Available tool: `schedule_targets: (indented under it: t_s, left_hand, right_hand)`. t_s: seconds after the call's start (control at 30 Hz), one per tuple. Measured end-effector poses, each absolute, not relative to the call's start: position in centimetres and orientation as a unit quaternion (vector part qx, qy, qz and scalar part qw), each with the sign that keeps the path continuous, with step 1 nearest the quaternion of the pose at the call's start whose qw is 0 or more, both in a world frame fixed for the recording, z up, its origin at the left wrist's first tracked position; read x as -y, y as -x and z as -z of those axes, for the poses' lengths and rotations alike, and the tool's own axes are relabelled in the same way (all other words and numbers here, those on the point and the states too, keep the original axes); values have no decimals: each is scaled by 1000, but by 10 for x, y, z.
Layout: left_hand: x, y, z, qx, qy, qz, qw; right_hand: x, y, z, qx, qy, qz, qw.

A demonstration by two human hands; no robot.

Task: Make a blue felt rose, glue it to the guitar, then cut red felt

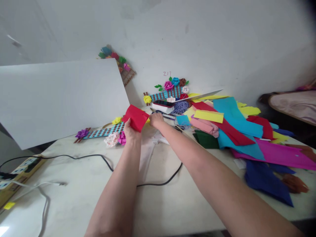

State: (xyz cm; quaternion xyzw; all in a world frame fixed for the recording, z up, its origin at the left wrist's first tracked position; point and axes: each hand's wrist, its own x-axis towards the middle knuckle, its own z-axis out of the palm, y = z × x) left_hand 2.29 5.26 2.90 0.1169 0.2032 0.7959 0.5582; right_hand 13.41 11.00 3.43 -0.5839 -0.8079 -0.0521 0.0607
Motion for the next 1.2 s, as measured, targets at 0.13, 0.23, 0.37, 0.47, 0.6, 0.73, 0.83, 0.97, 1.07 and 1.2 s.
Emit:
schedule_targets:
  t_s: [0.13,0.23,0.37,0.47,0.6,0.73,0.83,0.97,1.07,1.2]
  left_hand:
    - [-52,-24,-30,-211,-137,-787,563]
    - [-51,-25,-30,-215,-138,-785,565]
    - [-50,-30,-30,-218,-134,-786,563]
    - [-48,-35,-30,-228,-135,-782,564]
    - [-45,-40,-31,-237,-144,-775,568]
    - [-44,-42,-29,-236,-150,-767,577]
    - [-45,-43,-27,-245,-152,-764,577]
    - [-44,-44,-26,-246,-146,-766,575]
    - [-42,-45,-28,-246,-152,-765,575]
    - [-40,-46,-28,-250,-157,-761,578]
  right_hand:
    - [-107,-161,-44,744,630,10,222]
    - [-106,-189,-48,700,638,-4,320]
    - [-100,-232,-43,624,669,37,402]
    - [-93,-261,-29,595,698,78,391]
    - [-82,-287,-8,589,744,82,306]
    - [-70,-292,1,627,752,105,176]
    - [-62,-281,4,706,677,138,156]
    - [-58,-265,15,794,600,60,76]
    - [-63,-266,23,785,618,12,49]
    - [-73,-280,25,775,629,35,51]
